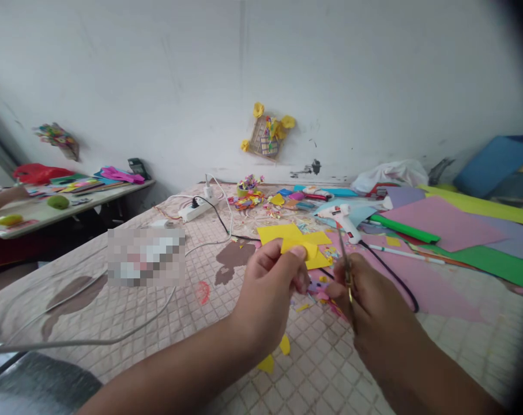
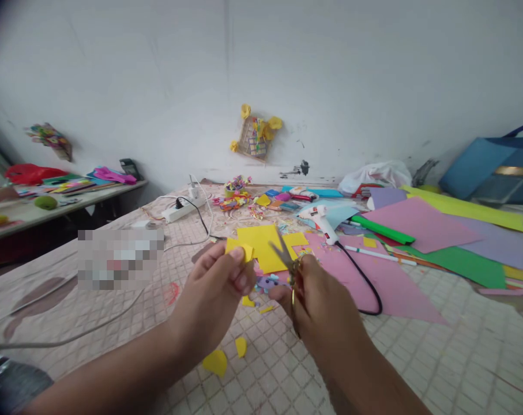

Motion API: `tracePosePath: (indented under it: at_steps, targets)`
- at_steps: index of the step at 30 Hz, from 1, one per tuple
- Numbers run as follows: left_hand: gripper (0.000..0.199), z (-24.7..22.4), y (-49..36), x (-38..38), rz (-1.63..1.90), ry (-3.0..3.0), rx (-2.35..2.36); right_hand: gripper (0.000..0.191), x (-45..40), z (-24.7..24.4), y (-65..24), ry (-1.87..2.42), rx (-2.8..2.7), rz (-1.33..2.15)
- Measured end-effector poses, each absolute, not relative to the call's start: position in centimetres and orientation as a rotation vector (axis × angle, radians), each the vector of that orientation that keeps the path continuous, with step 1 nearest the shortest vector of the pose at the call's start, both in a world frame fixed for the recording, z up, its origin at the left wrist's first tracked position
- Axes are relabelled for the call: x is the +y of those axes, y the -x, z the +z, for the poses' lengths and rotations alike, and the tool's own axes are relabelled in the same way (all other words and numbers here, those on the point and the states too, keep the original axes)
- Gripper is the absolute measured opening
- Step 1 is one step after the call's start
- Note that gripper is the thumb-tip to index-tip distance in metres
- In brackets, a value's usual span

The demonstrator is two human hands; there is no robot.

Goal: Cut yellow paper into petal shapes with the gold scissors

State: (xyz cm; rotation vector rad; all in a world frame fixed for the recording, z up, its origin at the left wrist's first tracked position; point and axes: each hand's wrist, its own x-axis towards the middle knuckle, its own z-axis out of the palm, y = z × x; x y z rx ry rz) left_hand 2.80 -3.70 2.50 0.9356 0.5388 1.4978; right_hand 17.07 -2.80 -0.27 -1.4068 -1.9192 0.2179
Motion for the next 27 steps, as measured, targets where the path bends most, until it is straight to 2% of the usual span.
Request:
tracePosePath:
  at_steps: [3,5,14,27]
  targets:
    - [0.016,2.6,-2.4,-4.0,1.747,-1.263,0.673,0.056,-4.4,-0.1,-15.6,1.180,-1.782,0.988]
    - [0.014,2.7,-2.2,-4.2,1.880,-1.364,0.771,0.064,-5.3,-0.3,-14.5,0.990,-1.698,1.238]
    - [0.022,2.6,-2.4,-3.3,1.759,-1.253,0.935,0.040,-5.0,-1.4,-11.6,1.099,-1.847,0.947]
    - [0.024,1.7,-2.3,-2.4,1.685,-1.281,0.982,0.049,-4.0,-2.4,-11.4,1.065,-1.871,0.880]
